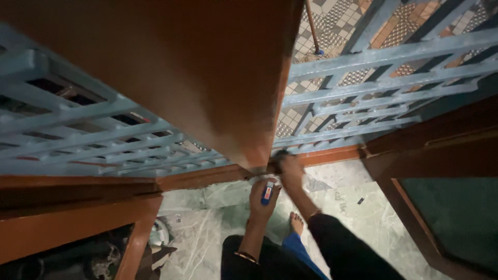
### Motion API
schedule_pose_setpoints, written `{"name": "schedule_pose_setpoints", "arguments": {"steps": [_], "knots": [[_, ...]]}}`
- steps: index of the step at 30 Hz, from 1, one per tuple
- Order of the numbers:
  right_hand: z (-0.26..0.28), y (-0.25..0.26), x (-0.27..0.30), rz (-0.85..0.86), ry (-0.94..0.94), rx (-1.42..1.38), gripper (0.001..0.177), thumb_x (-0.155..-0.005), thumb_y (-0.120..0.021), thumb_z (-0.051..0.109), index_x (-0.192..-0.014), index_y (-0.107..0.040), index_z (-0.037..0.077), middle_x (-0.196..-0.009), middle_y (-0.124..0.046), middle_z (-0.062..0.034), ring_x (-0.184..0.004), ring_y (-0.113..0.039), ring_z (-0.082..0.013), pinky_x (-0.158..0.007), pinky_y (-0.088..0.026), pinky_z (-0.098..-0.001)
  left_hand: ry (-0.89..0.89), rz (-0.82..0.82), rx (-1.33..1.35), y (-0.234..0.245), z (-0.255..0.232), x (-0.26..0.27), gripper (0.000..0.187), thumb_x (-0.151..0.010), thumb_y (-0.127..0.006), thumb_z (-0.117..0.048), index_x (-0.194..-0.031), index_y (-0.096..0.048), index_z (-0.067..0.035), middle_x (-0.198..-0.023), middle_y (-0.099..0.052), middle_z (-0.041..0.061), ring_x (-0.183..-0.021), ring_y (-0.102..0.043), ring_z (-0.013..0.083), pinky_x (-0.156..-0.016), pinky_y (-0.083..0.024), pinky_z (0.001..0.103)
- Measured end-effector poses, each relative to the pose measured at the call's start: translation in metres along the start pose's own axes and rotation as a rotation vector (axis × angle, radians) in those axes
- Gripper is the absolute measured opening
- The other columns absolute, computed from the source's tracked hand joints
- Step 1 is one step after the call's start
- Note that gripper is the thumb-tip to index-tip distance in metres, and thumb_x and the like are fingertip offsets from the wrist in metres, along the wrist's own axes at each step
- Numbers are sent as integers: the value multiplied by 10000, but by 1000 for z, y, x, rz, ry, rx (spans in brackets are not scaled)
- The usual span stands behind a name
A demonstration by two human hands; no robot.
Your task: The person cleans a metal window frame using a spray bottle and a cloth. They spray the frame and wipe it down, focusing on the vertical bars and the lower section of the frame.
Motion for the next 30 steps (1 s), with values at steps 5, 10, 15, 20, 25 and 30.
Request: {"name": "schedule_pose_setpoints", "arguments": {"steps": [5, 10, 15, 20, 25, 30], "knots": [[-6, -11, 2, 372, 16, 127, 327, -726, -641, 28, -1048, -694, 51, -1159, -653, -140, -1090, -592, -352, -892, -516, -461, -56, -48, -26, -7, 12, 4, 200, -865, -806, -99, -1035, -708, -60, -942, -699, 103, -865, -678, 279, -790, -542, 383], [-96, 65, 7, 215, -31, 289, 426, -712, -625, 4, -1109, -741, 105, -1257, -661, -99, -1185, -588, -344, -948, -512, -453, 76, -18, -25, -12, 16, 6, 184, -847, -814, -93, -995, -707, -70, -937, -713, 88, -810, -679, 249, -734, -549, 362], [-108, 81, 9, 30, -362, 240, 403, -721, -596, -22, -1096, -716, 62, -1266, -659, -109, -1210, -566, -372, -1028, -486, -467, 39, -32, -73, -12, 11, 6, 203, -838, -806, -85, -1015, -707, -72, -979, -716, 99, -894, -690, 272, -807, -548, 363], [-39, 21, 11, 240, -64, 174, 385, -692, -621, -5, -1066, -695, 51, -1262, -632, -145, -1255, -555, -386, -996, -498, -498, 53, -50, -70, -20, 14, 8, 195, -859, -799, -78, -1025, -697, -71, -988, -725, 88, -903, -703, 252, -823, -554, 343], [-81, 40, 8, 274, -7, 156, 392, -747, -618, 12, -1124, -706, 78, -1258, -661, -125, -1234, -597, -361, -992, -525, -451, 218, -50, 57, -27, 15, 11, 187, -873, -789, -80, -1037, -703, -57, -941, -712, 74, -755, -659, 182, -696, -542, 296], [-174, 114, 14, -4, -226, 210, 422, -709, -609, -5, -1116, -704, 50, -1217, -691, -169, -1166, -633, -387, -1017, -510, -452, 120, -72, -60, -31, 14, 13, 223, -852, -807, -62, -1041, -693, -38, -943, -715, 78, -825, -684, 150, -756, -549, 286]]}}
Point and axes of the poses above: each hand's wrist, its own x-axis away from the middle knuckle, its own y-axis out of the back of the hand, z = x × y, the point moved 1 cm from there along -x, towards the middle knuckle
